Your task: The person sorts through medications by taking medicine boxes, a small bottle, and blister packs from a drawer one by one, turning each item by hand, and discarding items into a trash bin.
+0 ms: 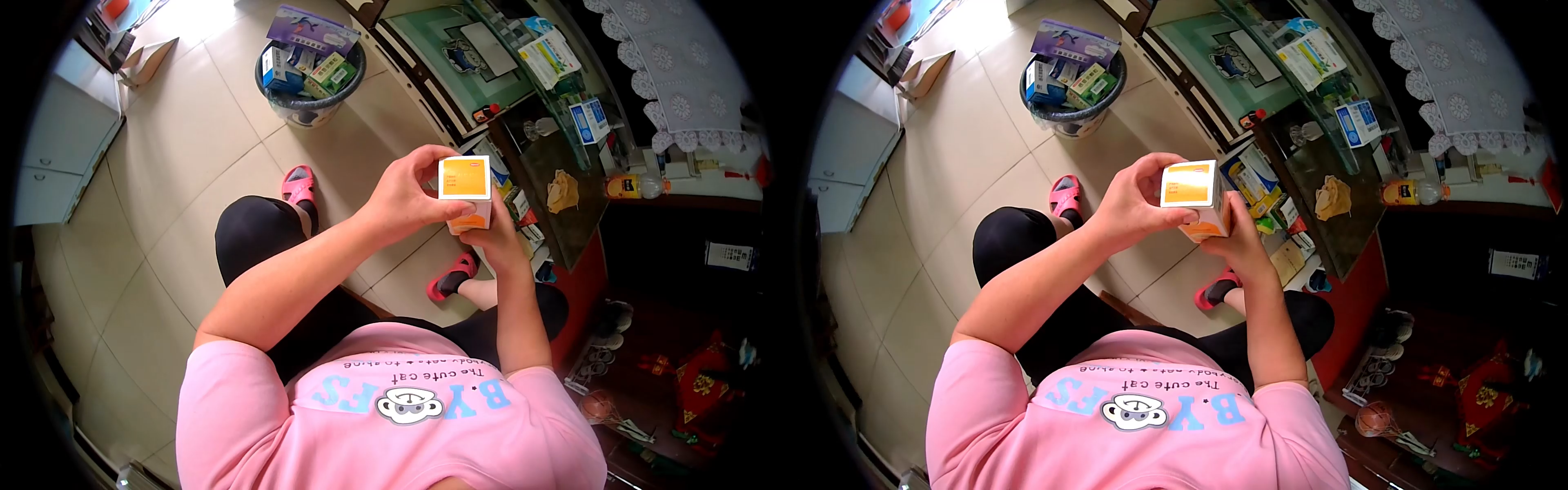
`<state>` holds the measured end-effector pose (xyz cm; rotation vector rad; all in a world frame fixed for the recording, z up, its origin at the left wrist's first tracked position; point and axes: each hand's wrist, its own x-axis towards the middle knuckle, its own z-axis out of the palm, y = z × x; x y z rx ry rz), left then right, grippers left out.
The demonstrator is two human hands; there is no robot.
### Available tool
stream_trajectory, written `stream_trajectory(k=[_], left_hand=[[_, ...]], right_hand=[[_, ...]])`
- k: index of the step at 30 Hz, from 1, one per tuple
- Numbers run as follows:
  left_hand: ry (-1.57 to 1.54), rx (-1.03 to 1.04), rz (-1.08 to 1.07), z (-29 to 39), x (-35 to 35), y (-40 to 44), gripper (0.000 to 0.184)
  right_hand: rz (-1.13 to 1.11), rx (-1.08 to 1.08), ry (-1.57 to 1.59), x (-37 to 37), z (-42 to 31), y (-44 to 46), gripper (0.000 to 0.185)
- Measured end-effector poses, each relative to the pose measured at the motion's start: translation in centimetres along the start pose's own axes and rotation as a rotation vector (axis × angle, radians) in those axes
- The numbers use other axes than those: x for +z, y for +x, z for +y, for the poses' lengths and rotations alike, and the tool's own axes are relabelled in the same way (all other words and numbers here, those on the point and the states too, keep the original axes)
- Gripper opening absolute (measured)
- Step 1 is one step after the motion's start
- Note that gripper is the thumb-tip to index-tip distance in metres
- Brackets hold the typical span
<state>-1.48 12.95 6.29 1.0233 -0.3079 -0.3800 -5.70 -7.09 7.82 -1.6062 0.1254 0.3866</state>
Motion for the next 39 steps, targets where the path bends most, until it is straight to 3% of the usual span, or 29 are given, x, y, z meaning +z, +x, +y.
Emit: stream_trajectory(k=[24, 32, 39], left_hand=[[0.016, -0.015, -0.006, 0.3, 0.2, -0.3, 0.061], [0.003, -0.007, -0.02, 0.6, 0.3, -0.4, 0.061], [0.022, 0.003, -0.006, 0.2, 0.1, -0.4, 0.061]], right_hand=[[-0.024, 0.06, 0.036, -0.2, 0.7, 0.1, 0.065], [-0.011, -0.008, 0.013, -0.2, 1.1, 0.1, 0.073], [-0.011, 0.049, -0.021, -0.5, 1.3, 0.0, 0.063]])
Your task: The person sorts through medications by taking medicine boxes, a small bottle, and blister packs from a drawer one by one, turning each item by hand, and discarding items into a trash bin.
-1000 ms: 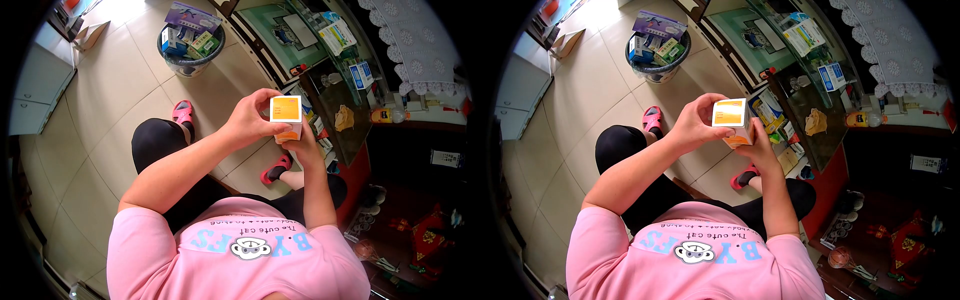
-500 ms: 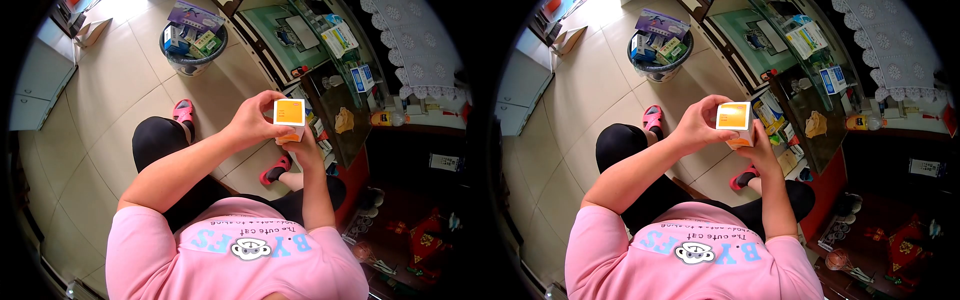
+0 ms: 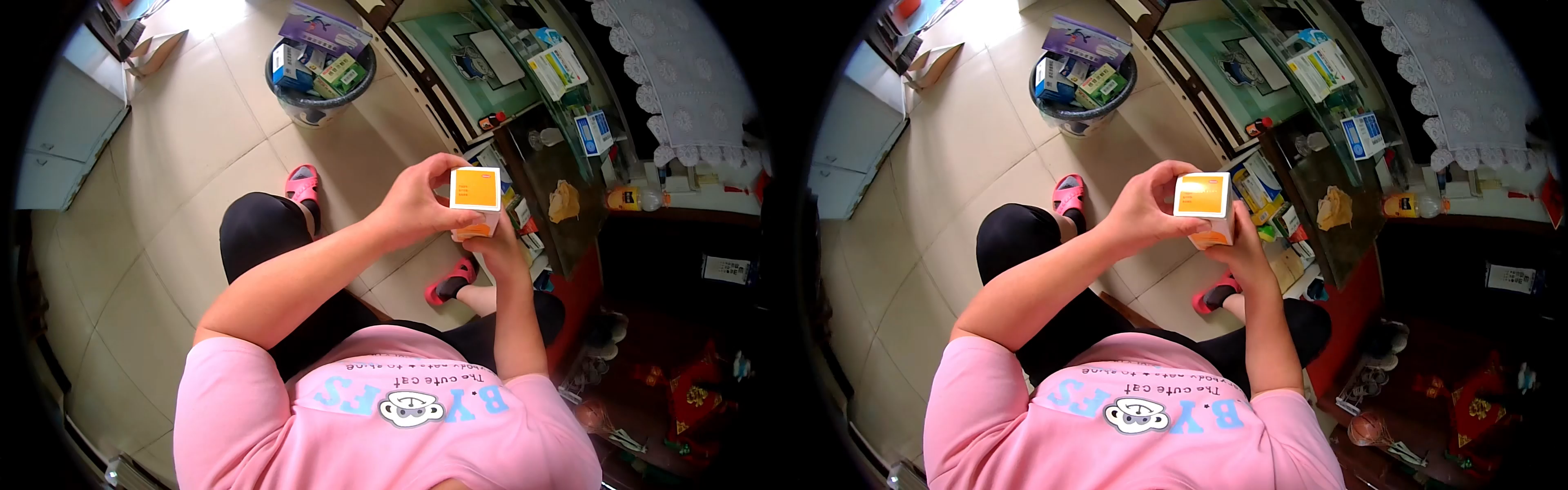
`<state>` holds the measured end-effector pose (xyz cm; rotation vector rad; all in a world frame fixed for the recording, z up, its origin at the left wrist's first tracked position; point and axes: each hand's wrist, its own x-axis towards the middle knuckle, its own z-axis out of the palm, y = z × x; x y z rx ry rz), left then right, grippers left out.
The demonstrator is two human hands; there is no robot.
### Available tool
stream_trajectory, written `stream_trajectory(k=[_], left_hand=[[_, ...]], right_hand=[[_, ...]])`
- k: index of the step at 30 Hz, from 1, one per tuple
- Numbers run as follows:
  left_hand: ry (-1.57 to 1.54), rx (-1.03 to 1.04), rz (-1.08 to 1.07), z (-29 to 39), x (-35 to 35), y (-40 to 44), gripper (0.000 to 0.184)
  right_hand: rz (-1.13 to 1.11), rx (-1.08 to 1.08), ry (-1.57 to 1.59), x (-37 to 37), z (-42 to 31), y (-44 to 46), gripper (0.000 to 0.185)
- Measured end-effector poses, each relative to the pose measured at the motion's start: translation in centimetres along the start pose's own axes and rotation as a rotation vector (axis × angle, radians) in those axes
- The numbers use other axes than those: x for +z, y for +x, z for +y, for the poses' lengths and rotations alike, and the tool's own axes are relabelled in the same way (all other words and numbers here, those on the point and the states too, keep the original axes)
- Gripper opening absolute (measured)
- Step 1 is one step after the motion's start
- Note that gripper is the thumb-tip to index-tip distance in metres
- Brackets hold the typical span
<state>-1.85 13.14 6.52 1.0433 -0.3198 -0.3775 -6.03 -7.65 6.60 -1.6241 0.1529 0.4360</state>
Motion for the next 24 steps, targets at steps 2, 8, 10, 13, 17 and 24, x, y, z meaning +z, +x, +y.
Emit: stream_trajectory(k=[2, 8, 10, 13, 17, 24], left_hand=[[0.051, -0.006, 0.048, 0.0, -0.1, 0.3, 0.061], [0.653, 0.248, 0.562, -1.4, -0.7, 0.4, 0.056], [0.601, 0.282, 0.562, -0.6, -0.7, 0.2, 0.054], [0.572, 0.341, 0.546, -0.9, -0.7, 0.2, 0.049], [0.479, 0.263, 0.54, -0.6, -1.0, 0.5, 0.047], [0.305, 0.209, 0.609, -0.2, -2.5, 2.0, 0.044]], right_hand=[[-0.026, 0.045, 0.011, -0.3, 0.7, 0.3, 0.06], [-0.035, 0.103, 0.202, 1.8, 2.2, 2.7, 0.055], [-0.026, 0.147, 0.225, 2.8, 2.4, 4.4, 0.05], [-0.095, 0.146, 0.253, 4.7, 4.7, 10.5, 0.043], [-0.161, 0.121, 0.508, 9.3, 5.7, 18.7, 0.04], [-0.11, 0.036, 0.394, 16.3, 2.4, 30.1, 0.081]])
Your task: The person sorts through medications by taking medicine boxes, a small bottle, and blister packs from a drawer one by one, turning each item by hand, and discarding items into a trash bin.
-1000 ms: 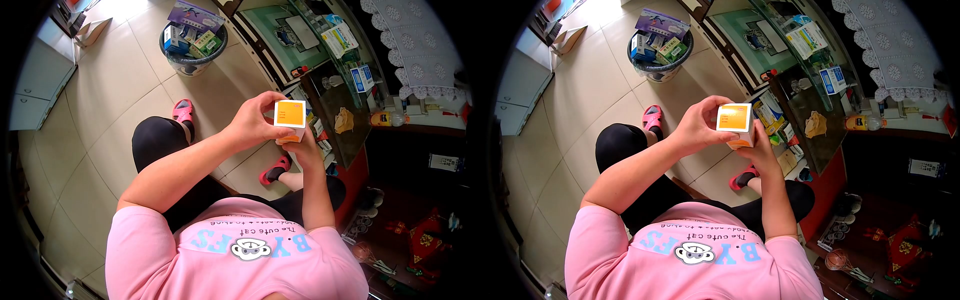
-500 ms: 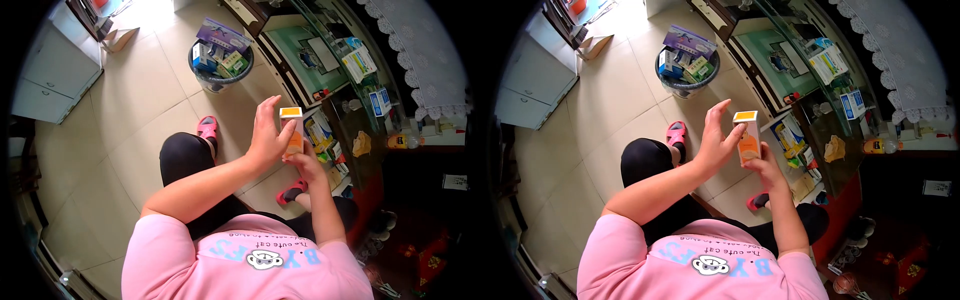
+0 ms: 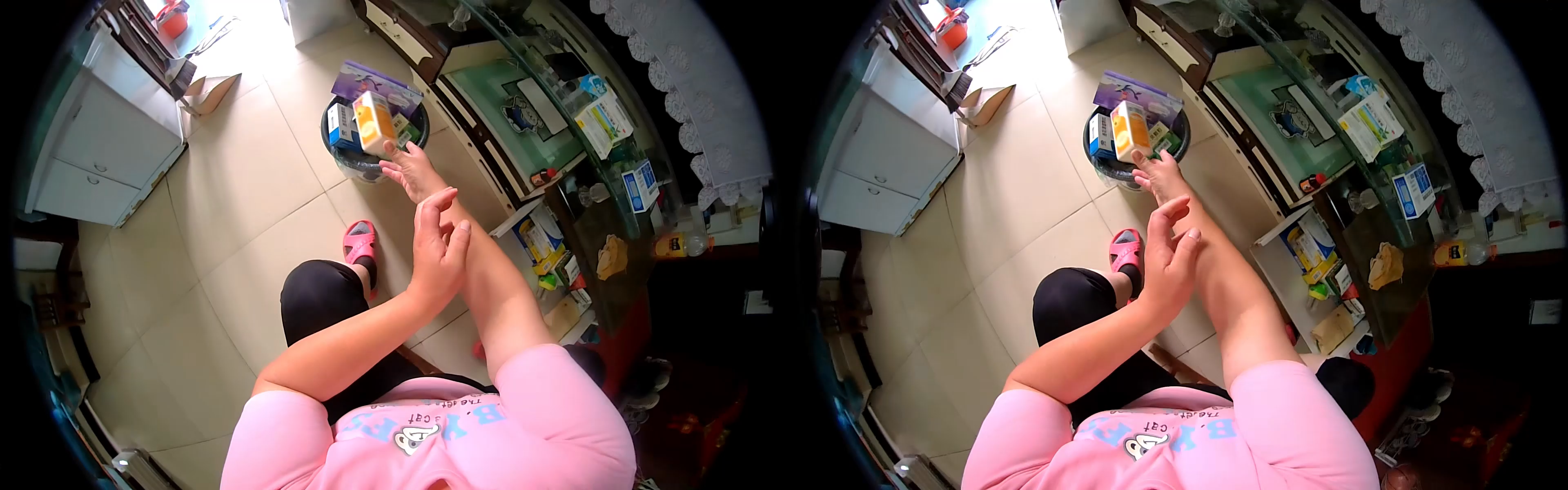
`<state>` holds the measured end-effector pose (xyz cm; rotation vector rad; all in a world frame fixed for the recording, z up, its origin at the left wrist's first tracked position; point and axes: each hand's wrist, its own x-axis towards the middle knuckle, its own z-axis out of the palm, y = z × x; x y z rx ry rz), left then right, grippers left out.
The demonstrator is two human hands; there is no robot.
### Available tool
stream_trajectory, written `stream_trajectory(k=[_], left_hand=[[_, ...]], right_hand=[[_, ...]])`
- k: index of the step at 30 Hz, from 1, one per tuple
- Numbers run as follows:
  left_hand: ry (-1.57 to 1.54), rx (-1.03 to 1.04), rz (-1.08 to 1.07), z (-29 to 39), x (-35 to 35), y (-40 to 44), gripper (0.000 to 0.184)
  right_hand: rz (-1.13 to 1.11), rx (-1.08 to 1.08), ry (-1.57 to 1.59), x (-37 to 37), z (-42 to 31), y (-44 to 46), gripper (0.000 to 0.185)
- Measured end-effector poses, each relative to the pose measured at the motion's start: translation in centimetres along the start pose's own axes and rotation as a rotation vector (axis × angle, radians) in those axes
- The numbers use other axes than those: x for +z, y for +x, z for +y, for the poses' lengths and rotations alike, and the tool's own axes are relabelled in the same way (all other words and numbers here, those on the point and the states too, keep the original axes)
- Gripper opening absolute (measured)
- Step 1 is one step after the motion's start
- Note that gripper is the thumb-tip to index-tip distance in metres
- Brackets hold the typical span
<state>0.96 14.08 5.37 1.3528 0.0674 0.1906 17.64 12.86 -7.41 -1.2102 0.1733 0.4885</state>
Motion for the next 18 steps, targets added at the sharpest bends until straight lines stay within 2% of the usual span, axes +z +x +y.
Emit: stream_trajectory(k=[2, 3, 4, 5, 6, 8, 10, 13, 18], left_hand=[[-0.028, 0.03, 0.021, -0.1, 0.3, 0.1, 0.032], [-0.023, 0.027, 0.006, -0.3, 0.3, 0.2, 0.032], [-0.238, -0.117, -0.036, -0.3, 0.1, 0.2, 0.022], [-0.452, -0.273, -0.085, -0.4, 0.0, 0.0, 0.015], [-0.583, -0.256, -0.115, 0.2, 0.3, 0.3, 0.015], [-0.93, -0.4, -0.273, 1.5, 0.1, 0.3, 0.022], [-1.034, -0.419, -0.486, 3.9, 0.4, 0.3, 0.029], [-1.213, -0.327, -0.8, 9.4, 2.3, -2.6, 0.039], [-1.39, -0.347, -1.125, 16.1, 8.3, -9.5, 0.05]], right_hand=[[0.035, 0.035, -0.034, -0.7, 1.3, -1.4, 0.075], [0.064, 0.06, -0.082, -1.3, 2.0, -2.5, 0.069], [0.063, 0.125, -0.17, -2.3, 2.6, -4.6, 0.059], [-0.101, 0.011, -0.069, -7.4, 8.0, -4.4, 0.046], [-0.084, 0.06, -0.207, -9.2, 9.6, -7.3, 0.041], [-0.003, 0.207, -0.402, -12.9, 11.6, -14.2, 0.03], [0.148, 0.307, -0.39, -16.9, 13.8, -21.0, 0.024], [0.329, 0.392, -0.374, -22.4, 16.5, -28.6, 0.023], [0.453, 0.455, -0.304, -27.4, 18.4, -32.6, 0.017]])
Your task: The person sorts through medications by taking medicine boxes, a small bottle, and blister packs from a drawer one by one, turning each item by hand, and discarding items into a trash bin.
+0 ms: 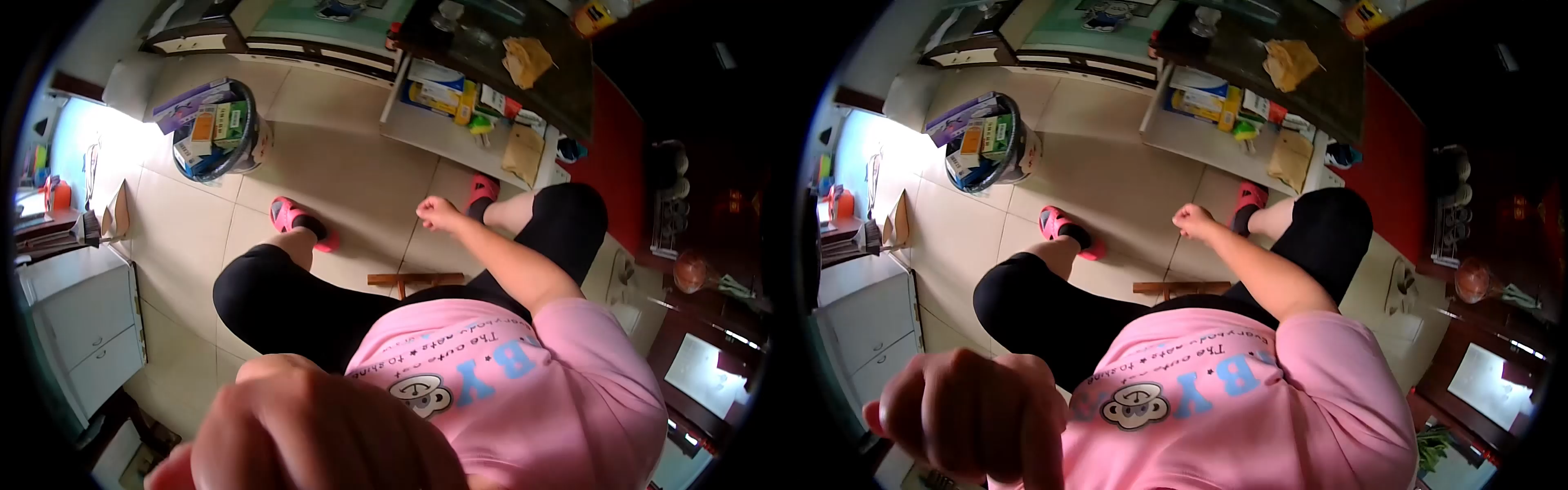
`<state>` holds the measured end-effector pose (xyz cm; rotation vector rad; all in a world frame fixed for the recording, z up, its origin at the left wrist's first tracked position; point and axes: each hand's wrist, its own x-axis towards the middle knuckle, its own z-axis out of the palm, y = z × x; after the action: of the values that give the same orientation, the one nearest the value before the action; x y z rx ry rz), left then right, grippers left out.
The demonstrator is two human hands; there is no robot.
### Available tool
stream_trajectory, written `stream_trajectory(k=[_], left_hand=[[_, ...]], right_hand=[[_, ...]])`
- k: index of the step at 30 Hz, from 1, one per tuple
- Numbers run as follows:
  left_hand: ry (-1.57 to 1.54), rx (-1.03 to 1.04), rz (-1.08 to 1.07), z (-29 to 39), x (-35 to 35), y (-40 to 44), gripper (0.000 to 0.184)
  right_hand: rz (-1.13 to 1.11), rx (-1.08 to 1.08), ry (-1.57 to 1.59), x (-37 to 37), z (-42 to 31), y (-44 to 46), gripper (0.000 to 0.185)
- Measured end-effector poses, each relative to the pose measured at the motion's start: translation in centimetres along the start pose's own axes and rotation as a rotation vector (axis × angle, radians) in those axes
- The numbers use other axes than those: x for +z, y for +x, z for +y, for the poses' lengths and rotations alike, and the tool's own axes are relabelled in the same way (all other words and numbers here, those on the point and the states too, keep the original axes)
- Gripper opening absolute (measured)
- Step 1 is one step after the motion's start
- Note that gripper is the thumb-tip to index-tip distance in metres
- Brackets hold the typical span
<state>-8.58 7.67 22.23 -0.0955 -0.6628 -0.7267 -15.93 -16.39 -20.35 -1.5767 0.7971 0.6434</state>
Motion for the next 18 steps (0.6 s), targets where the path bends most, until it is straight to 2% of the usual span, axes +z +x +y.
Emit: stream_trajectory(k=[4, 5, 7, 10, 12, 13, 14, 17, 18], left_hand=[[-0.124, 0.003, -0.068, -4.7, 1.8, 1.0, 0.055], [-0.107, -0.04, 0.067, -5.1, 2.9, 1.0, 0.054], [-0.085, -0.093, 0.2, -6.0, 3.3, 1.5, 0.054], [-0.094, -0.149, 0.156, -7.4, 2.3, 2.8, 0.052], [-0.078, -0.22, 0.169, -7.9, 1.4, 3.9, 0.053], [-0.066, -0.247, 0.189, -8.3, 0.6, 4.3, 0.053], [-0.056, -0.275, 0.208, -8.6, -0.3, 4.7, 0.053], [-0.125, -0.177, 0.052, -9.6, -3.3, 5.9, 0.054], [-0.032, -0.224, 0.217, -9.1, -3.1, 6.5, 0.054]], right_hand=[[0.04, -0.036, 0.002, -0.6, -0.4, 0.7, 0.02], [0.039, -0.022, -0.002, -0.6, -0.3, 0.6, 0.02], [0.037, -0.012, 0.003, -1.3, -0.2, 0.8, 0.02], [0.076, 0.009, 0.053, -3.0, 0.2, 2.2, 0.027], [0.235, -0.024, 0.161, -5.4, 1.3, 4.2, 0.036], [0.383, -0.091, 0.0, -7.0, 4.8, 9.1, 0.045], [0.498, -0.089, -0.071, -9.0, 4.9, 10.1, 0.048], [0.753, 0.008, -0.13, -15.0, 2.7, 9.8, 0.067], [0.812, 0.001, -0.166, -16.7, 3.0, 10.8, 0.071]])
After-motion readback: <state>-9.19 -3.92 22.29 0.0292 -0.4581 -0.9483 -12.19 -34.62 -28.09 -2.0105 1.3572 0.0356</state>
